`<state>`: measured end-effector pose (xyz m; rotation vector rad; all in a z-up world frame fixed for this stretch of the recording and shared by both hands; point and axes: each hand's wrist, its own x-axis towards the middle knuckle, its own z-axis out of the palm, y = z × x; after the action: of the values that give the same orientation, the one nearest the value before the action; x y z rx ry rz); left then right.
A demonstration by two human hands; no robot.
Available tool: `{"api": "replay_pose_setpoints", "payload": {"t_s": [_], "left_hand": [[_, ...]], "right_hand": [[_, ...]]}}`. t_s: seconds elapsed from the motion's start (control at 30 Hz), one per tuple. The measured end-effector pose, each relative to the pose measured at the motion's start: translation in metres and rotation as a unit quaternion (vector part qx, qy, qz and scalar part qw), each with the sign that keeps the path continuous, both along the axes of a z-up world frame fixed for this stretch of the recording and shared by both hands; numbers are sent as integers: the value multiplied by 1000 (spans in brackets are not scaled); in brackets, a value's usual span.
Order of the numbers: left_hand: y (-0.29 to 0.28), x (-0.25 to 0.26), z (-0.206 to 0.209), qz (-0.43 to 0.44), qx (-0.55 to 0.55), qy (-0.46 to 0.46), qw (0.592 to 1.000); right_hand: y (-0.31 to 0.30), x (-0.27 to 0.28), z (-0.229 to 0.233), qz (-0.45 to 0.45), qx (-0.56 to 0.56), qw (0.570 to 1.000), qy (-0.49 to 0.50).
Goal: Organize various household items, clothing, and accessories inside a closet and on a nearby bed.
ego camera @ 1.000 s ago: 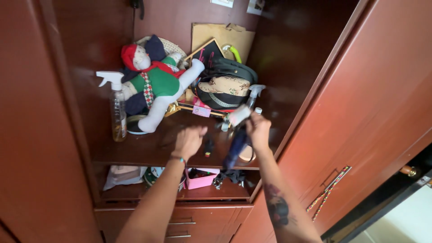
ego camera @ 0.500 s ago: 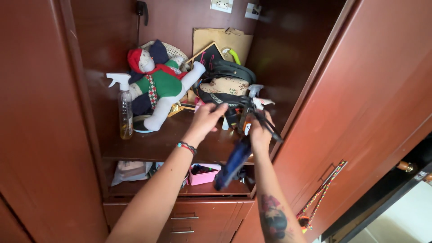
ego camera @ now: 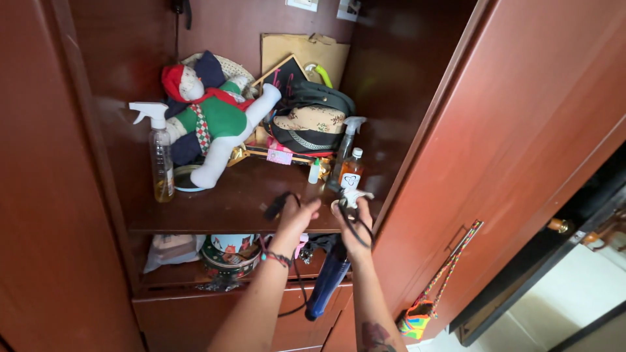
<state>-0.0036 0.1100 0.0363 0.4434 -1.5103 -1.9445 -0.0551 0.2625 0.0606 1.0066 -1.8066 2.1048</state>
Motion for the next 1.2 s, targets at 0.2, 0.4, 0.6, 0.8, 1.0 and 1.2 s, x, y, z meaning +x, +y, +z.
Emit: {"api": "replay_pose_setpoints", "payload": {"t_s": [0.2, 0.4, 0.6, 0.8, 1.0, 1.2], "left_hand": [[14, 31, -11, 88, -331, -138, 929], [13, 20, -37, 55, -356, -134, 923], [6, 5, -65, 52, -350, -174, 919], [4, 6, -65, 47, -316, -228, 920], [-11, -11, -103, 65, -319, -217, 920], [-10, 21, -94, -132, -107, -169, 971]], "right_hand": [[5, 0, -22, -50, 58, 997, -29], [12, -10, -24, -17, -6, 983, -183], [24, -5, -17, 100, -17, 970, -222], [28, 12, -4, 271, -63, 911, -304], [24, -12, -35, 340, -34, 906, -248], [21, 2, -24, 260, -66, 943, -195]]}}
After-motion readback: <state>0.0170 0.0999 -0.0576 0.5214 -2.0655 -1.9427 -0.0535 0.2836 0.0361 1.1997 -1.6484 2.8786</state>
